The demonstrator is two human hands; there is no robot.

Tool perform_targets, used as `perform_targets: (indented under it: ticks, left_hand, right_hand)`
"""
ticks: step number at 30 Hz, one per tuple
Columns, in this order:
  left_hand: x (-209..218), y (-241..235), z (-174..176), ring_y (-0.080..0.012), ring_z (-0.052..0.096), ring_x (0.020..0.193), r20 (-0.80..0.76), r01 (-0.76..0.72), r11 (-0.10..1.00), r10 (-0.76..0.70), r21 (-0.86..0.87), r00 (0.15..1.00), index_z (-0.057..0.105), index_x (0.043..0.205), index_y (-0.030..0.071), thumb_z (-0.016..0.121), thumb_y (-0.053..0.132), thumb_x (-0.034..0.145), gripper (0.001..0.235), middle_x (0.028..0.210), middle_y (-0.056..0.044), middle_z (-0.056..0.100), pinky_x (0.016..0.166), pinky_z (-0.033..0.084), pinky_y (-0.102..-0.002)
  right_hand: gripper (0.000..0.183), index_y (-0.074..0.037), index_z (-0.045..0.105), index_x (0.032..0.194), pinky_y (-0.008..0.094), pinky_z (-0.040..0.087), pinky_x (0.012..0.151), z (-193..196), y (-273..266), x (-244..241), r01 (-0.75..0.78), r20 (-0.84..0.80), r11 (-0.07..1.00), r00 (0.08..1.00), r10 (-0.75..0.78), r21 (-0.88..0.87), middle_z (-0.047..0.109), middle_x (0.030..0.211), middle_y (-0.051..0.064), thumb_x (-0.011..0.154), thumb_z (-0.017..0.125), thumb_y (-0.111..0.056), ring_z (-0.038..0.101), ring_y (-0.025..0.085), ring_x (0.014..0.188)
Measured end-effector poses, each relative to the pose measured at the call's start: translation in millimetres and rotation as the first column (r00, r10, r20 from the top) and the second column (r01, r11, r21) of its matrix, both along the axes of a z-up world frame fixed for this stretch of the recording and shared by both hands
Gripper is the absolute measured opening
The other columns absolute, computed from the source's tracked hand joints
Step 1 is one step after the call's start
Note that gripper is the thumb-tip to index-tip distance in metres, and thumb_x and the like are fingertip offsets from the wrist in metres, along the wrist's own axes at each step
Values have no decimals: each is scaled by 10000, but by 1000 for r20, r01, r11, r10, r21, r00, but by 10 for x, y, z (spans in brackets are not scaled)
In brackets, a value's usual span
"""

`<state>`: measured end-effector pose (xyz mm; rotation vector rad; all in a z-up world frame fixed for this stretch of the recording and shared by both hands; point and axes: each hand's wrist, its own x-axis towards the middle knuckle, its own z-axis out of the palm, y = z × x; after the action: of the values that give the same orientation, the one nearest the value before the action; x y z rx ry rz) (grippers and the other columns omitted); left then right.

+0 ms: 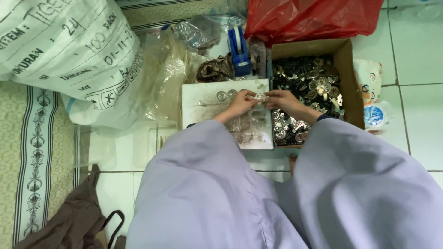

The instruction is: Sorting small metal components from a cardboard box onto a template board and then into a plastic bag.

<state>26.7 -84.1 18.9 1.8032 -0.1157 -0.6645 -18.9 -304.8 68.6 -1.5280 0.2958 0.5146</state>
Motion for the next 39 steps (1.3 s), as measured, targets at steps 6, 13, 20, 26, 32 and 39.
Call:
perform_targets:
  ticks: [6,13,20,26,32,39]
  left_hand:
    - [-9,877,-29,-329,736,1029,173,-82,968,41,236,984,701,1212,51,676,210,915,338,1067,-182,753,848,615,-436]
    - [-219,1217,198,-328,739,1037,213,-116,951,54,288,976,718,1198,43,645,209,961,298,1069,-181,757,850,607,-427]
    - [-335,1327,461,-325,711,1087,329,-115,872,-55,475,943,700,1222,95,654,276,944,335,1097,-143,748,872,579,-434]
    - [-359,1395,596,-422,528,1311,575,-139,827,-247,544,780,593,1346,21,607,251,1018,401,1325,-248,583,1045,463,-527]
    - [-254,1429,344,-410,311,1503,570,-91,677,-532,731,626,471,1517,182,525,293,1054,479,1567,-239,404,1183,309,-552]
    - [-230,1411,288,-375,213,1567,471,-32,576,-634,817,613,374,1595,258,355,439,1103,524,1645,-228,322,1261,144,-590]
  right_hand:
    - [311,-33,685,1281,498,564,947,100,517,94,-196,292,847,880,375,-494,646,1247,203,991,669,-143,652,370,1191]
    - [289,-87,680,1231,528,525,991,191,905,19,-150,349,582,671,654,-799,599,1293,174,945,694,-126,602,404,1245]
    - [337,-129,672,1267,550,470,1036,97,1076,23,-77,276,386,576,770,-919,569,1361,146,941,687,-216,547,395,1317]
    - [333,-177,662,1300,572,397,1109,10,1137,-16,-46,247,327,559,792,-944,564,1402,113,995,641,-309,508,371,1372]
    - [515,-169,513,1506,573,318,1182,-34,1113,39,-74,217,329,613,760,-942,460,1565,169,1027,603,-334,396,370,1483]
    - [568,-98,398,1599,526,300,1228,-46,1161,26,-142,161,316,629,761,-938,374,1622,246,1082,504,-309,304,404,1529]
